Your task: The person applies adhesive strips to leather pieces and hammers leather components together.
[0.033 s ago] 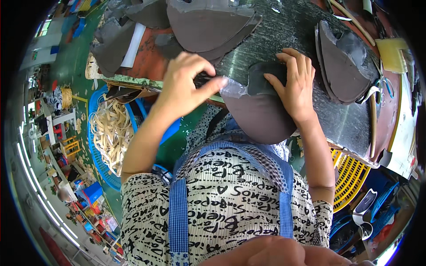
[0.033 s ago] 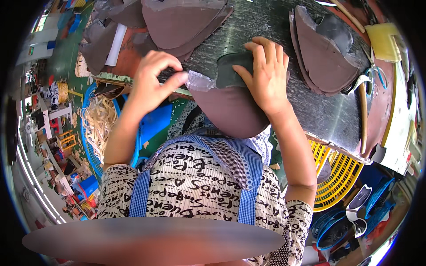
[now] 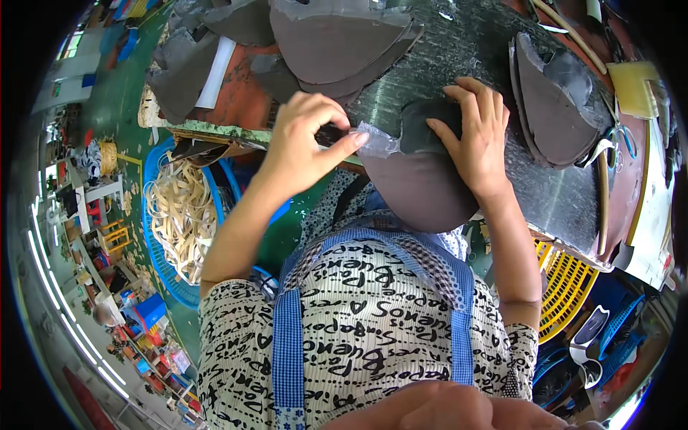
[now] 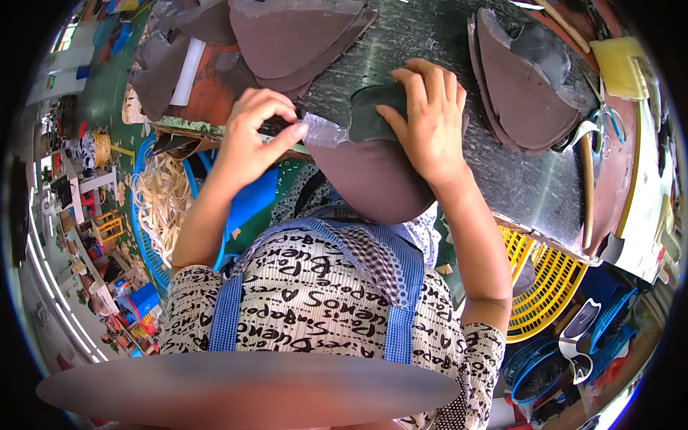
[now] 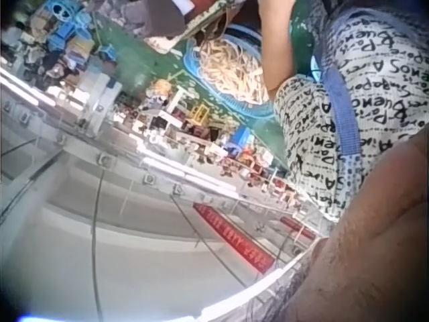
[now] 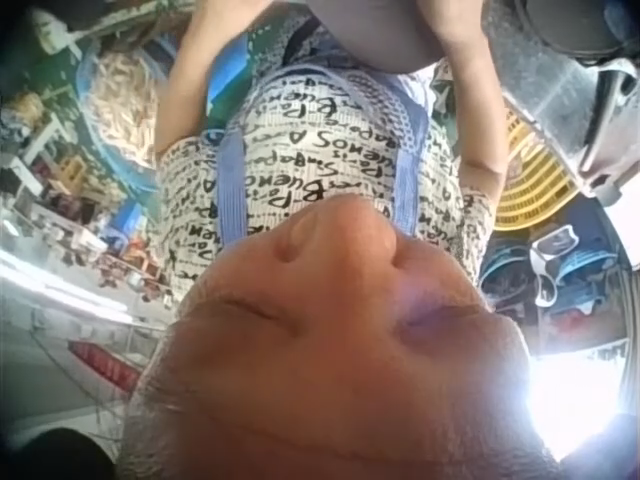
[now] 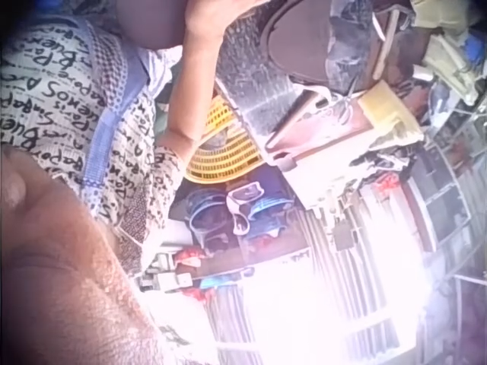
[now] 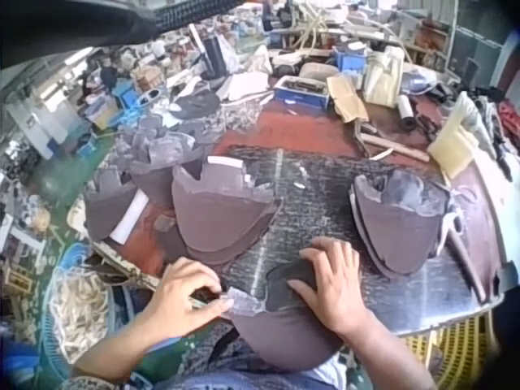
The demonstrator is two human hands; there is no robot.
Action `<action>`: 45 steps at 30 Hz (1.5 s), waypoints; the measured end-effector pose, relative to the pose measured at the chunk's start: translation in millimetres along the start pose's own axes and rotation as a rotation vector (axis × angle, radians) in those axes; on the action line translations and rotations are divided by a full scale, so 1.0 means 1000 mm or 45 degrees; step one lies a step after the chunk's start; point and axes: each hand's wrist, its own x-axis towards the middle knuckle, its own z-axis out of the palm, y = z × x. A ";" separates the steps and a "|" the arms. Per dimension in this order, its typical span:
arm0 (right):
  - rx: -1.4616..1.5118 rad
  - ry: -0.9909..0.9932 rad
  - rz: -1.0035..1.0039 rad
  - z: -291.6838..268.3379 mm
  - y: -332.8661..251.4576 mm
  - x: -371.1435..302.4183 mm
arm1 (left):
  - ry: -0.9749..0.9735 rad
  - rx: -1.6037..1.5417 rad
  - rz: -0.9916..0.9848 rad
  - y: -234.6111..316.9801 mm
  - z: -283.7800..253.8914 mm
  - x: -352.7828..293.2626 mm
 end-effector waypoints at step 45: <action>-0.128 -0.372 -0.156 -0.002 -0.038 -0.029 | -0.090 -0.304 0.334 0.030 0.037 0.085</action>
